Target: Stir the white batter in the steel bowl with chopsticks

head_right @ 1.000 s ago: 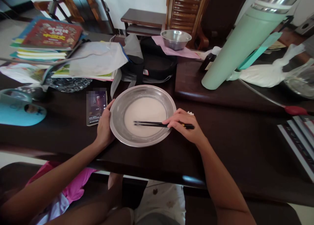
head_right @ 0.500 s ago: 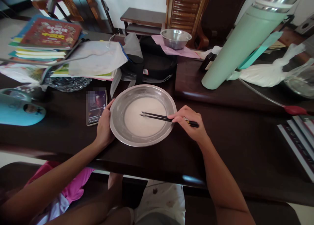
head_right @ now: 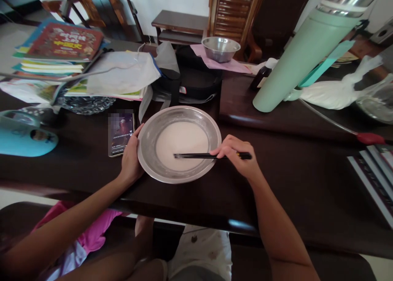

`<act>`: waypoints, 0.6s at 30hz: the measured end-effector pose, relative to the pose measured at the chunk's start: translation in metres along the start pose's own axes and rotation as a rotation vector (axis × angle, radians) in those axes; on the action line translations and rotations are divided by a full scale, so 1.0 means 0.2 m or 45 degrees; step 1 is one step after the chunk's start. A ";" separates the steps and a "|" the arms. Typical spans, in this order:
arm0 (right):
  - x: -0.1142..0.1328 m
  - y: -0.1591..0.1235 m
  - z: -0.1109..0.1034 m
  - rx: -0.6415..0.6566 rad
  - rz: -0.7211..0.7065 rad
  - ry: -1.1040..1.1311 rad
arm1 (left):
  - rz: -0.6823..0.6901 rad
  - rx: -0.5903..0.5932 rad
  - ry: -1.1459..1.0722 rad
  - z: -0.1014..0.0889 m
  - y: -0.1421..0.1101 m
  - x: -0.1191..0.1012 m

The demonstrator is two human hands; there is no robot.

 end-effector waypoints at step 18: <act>-0.01 0.00 -0.02 -0.076 0.033 -0.076 | -0.071 -0.008 -0.092 0.00 0.00 0.01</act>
Point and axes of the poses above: each hand's wrist, its own y-axis towards the middle knuckle, its own z-axis out of the palm, x = y × z, the point moved 7 cm from there along y, towards the middle knuckle, and after that the axes turned 5 degrees about y, right-handed, at the moved point
